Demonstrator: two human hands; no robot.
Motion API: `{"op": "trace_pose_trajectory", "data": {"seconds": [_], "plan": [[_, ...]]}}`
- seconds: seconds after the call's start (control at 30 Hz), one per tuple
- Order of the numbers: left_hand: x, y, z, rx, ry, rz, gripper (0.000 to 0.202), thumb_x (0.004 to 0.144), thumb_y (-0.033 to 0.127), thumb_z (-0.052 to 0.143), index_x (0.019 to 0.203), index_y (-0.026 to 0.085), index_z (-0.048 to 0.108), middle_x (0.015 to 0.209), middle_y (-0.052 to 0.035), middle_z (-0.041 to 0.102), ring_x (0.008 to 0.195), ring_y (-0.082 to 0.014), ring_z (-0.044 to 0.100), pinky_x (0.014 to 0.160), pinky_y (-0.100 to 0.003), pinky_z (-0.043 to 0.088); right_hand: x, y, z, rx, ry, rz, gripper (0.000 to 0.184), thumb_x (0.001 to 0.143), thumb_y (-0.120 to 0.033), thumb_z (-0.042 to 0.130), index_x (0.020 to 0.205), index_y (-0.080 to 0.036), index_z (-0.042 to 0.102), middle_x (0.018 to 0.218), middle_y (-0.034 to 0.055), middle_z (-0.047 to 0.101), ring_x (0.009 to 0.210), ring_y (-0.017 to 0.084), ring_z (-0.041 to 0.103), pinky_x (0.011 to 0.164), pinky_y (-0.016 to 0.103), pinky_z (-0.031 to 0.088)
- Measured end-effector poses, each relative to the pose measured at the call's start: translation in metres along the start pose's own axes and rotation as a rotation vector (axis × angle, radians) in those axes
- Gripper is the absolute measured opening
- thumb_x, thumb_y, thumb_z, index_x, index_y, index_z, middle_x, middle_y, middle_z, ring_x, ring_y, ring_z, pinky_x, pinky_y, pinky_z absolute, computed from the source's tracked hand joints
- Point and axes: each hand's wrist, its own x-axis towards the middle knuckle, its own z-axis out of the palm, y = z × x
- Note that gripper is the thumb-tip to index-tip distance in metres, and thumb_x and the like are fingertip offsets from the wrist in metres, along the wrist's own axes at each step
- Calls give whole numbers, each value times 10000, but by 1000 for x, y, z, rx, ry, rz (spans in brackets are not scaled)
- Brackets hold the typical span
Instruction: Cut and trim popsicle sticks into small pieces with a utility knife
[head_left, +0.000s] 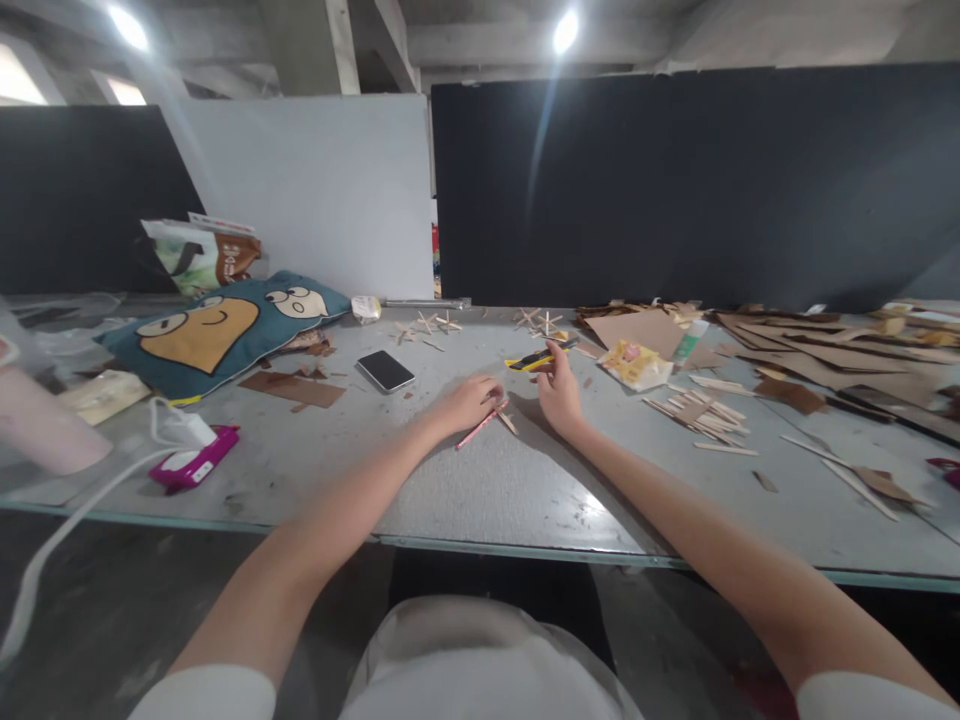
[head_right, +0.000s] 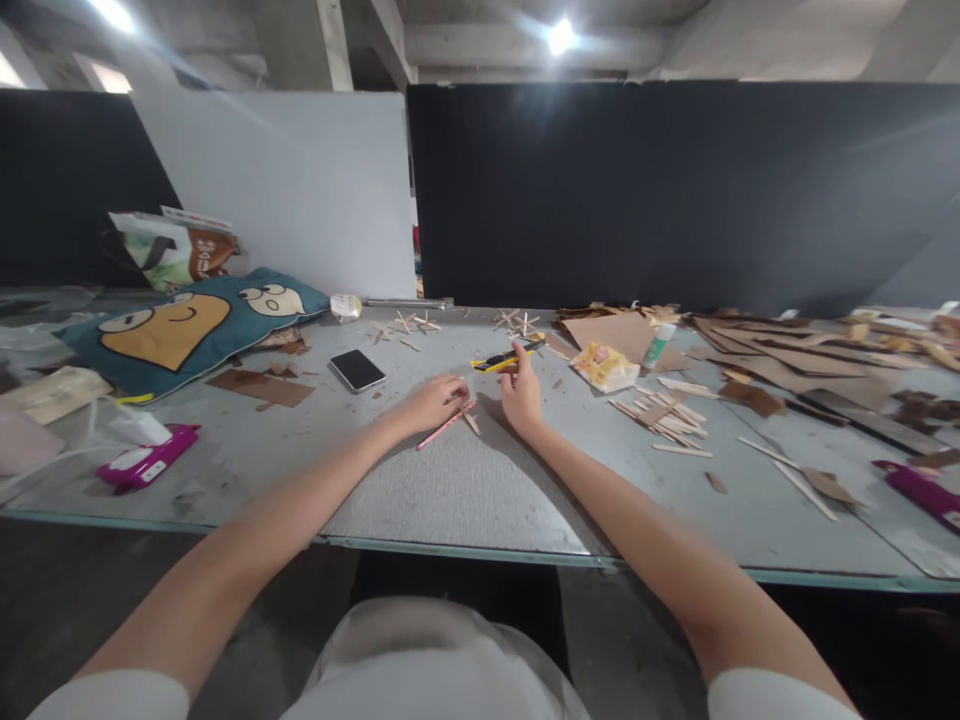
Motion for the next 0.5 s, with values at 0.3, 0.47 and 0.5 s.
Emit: {"op": "trace_pose_trajectory", "data": {"seconds": [0.3,0.47,0.5], "plan": [[-8,-1,-24,18,-190,-138,247,842,343,785,1060,242,731,682,-13,657,609,-212,608,701,-327,477,1,1,-5,16,5,-4,430,861,-275,588,1283,-204,627,1008,89,767,867,248,706,817,388,561],[-9,-3,-17,22,-214,-121,135,921,273,683,1045,233,717,633,-5,622,573,-211,591,695,-331,472,-2,-2,-1,59,-3,1,378,930,-398,568,1261,-219,607,994,75,752,874,238,719,784,351,547],[-9,-3,-17,33,-194,-113,117,935,258,666,1037,229,715,671,-21,637,621,-222,614,725,-338,482,-2,-3,-1,64,-3,5,374,942,-418,563,1255,-218,604,981,73,748,861,237,720,774,349,542]]}}
